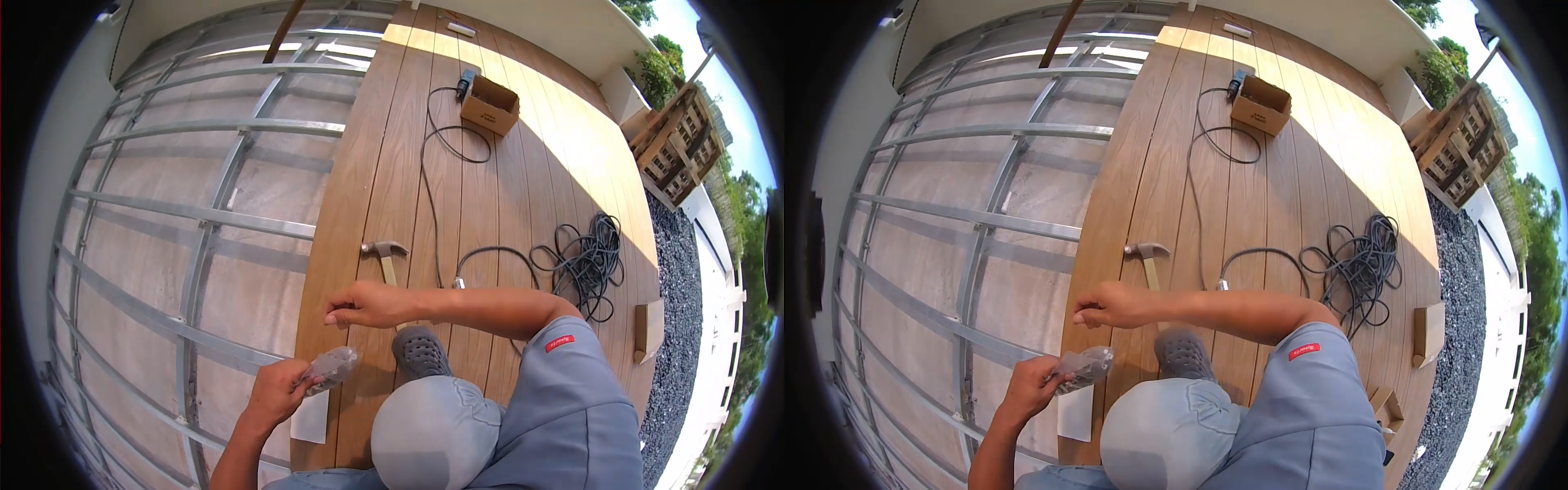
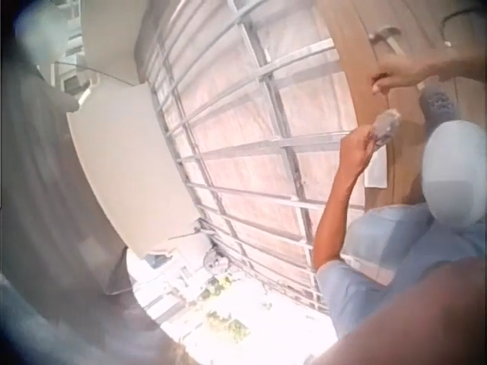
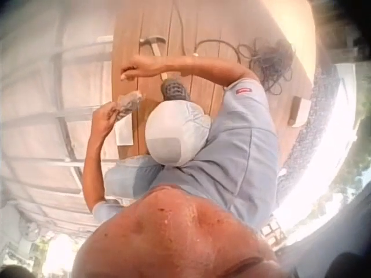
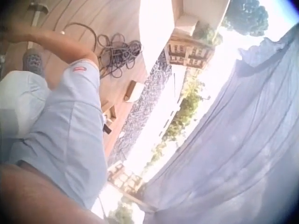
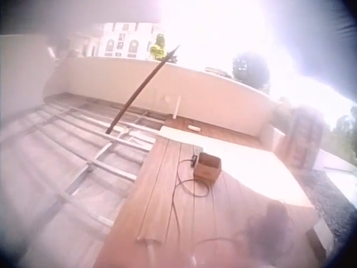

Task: The person installs decking boards by taking metal fasteners from a box, placing them along the board edges, hammering them into position, and fastening them to the metal frame using an electric drill.

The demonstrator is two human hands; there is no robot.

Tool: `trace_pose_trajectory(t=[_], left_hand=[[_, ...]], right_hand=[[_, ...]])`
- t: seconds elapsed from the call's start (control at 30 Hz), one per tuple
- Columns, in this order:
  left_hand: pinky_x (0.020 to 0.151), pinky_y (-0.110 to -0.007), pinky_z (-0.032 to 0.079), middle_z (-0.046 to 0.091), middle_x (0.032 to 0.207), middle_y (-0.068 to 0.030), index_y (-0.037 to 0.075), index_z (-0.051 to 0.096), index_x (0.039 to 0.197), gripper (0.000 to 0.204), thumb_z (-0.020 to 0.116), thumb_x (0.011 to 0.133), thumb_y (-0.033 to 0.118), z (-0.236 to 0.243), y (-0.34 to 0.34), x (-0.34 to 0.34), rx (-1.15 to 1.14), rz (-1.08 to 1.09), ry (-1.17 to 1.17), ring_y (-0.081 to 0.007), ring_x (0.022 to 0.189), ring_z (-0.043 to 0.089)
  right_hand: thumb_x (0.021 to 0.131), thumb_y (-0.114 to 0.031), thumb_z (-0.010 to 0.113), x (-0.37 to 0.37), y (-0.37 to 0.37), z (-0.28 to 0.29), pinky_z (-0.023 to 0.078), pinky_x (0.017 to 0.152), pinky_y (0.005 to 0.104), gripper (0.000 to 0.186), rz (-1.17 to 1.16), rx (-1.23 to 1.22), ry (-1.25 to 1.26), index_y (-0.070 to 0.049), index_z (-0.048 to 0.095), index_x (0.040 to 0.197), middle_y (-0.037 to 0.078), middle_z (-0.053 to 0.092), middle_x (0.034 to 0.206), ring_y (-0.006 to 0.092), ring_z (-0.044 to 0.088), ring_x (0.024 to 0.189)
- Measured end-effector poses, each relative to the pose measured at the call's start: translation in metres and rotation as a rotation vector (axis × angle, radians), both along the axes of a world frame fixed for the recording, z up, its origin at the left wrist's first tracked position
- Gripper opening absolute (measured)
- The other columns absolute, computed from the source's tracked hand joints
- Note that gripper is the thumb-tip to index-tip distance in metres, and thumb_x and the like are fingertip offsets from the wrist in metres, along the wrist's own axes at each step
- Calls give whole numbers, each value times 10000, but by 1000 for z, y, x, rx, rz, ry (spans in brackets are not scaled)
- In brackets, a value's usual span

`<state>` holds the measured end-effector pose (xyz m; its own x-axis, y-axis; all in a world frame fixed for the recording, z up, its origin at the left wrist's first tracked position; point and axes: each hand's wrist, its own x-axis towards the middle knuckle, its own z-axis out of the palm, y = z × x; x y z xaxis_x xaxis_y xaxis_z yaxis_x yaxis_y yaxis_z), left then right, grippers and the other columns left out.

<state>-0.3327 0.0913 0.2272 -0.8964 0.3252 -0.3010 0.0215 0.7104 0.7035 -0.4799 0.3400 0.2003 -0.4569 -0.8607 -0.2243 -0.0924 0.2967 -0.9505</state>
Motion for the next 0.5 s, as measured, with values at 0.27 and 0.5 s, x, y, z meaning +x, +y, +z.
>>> trace_pose_trajectory(t=[0.27, 0.5], left_hand=[[690, -422, 550, 703, 858, -117, 76, 716, 935, 172, 791, 787, 120, -56, 35, -57, -145, 24, 245, -334, 800, 678], [682, -453, 521, 651, 807, -109, 69, 657, 837, 168, 799, 760, 115, -109, 76, -80, -274, 27, 71, -331, 784, 647]], right_hand=[[964, -256, 611, -282, 244, -158, 527, 846, 453, 284, -1033, 464, 488, -10, 680, 1087, 203, 727, 973, 390, 689, 938], [930, -277, 643, -426, 361, -168, 481, 998, 494, 565, -1255, 712, 707, -64, 451, 1417, 303, 639, 1253, 479, 604, 1178]])
